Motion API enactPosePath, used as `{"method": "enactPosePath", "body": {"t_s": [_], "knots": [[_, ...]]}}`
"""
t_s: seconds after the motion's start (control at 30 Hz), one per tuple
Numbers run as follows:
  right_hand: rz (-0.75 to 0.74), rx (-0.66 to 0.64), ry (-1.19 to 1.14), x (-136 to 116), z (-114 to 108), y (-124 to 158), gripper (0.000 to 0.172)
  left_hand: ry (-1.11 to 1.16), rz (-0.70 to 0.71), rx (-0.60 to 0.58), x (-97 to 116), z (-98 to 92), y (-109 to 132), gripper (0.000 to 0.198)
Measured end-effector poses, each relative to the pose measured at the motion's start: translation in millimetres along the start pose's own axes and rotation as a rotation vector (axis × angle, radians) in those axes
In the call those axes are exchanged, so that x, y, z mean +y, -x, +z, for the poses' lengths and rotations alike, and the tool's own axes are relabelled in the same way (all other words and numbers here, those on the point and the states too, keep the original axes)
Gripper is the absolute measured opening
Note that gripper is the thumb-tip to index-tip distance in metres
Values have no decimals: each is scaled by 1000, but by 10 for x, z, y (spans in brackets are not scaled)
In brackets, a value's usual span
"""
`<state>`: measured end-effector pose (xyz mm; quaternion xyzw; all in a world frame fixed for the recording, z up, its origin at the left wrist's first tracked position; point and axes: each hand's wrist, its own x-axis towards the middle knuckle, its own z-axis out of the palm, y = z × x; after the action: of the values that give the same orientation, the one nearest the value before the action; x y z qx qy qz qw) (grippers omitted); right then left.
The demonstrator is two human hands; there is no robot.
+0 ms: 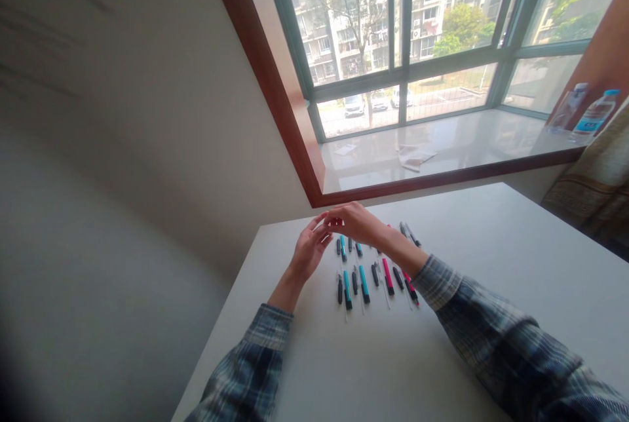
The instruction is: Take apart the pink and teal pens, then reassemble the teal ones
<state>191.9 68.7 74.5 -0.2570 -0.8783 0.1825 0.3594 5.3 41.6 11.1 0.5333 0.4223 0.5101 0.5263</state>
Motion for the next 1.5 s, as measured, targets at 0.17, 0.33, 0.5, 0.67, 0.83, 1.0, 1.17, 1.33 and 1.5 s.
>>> {"method": "enactPosePath", "body": {"t_s": [0.17,0.33,0.5,0.67,0.83,1.0,1.17,1.33,1.5], "knots": [[71,18,36,68,11,36,11,-179,50,8,13,-107,16,68],[98,81,43,191,6,85,10,-810,250,-51,-123,-333,48,52],[75,100,71,240,-6,90,13,-962,274,-168,-295,-419,22,56],[74,76,66,233,6,84,14,-983,278,-207,-285,-391,12,48],[78,52,61,210,9,87,13,-958,256,-219,-245,-379,31,37],[94,41,45,188,10,88,14,-822,237,-147,-143,-377,35,37],[134,5,37,220,52,92,16,-478,101,53,-85,-397,142,43],[172,1,53,265,124,115,16,-389,54,96,-102,-388,269,40],[123,-7,16,269,167,114,11,-352,128,110,-48,-318,266,35]]}}
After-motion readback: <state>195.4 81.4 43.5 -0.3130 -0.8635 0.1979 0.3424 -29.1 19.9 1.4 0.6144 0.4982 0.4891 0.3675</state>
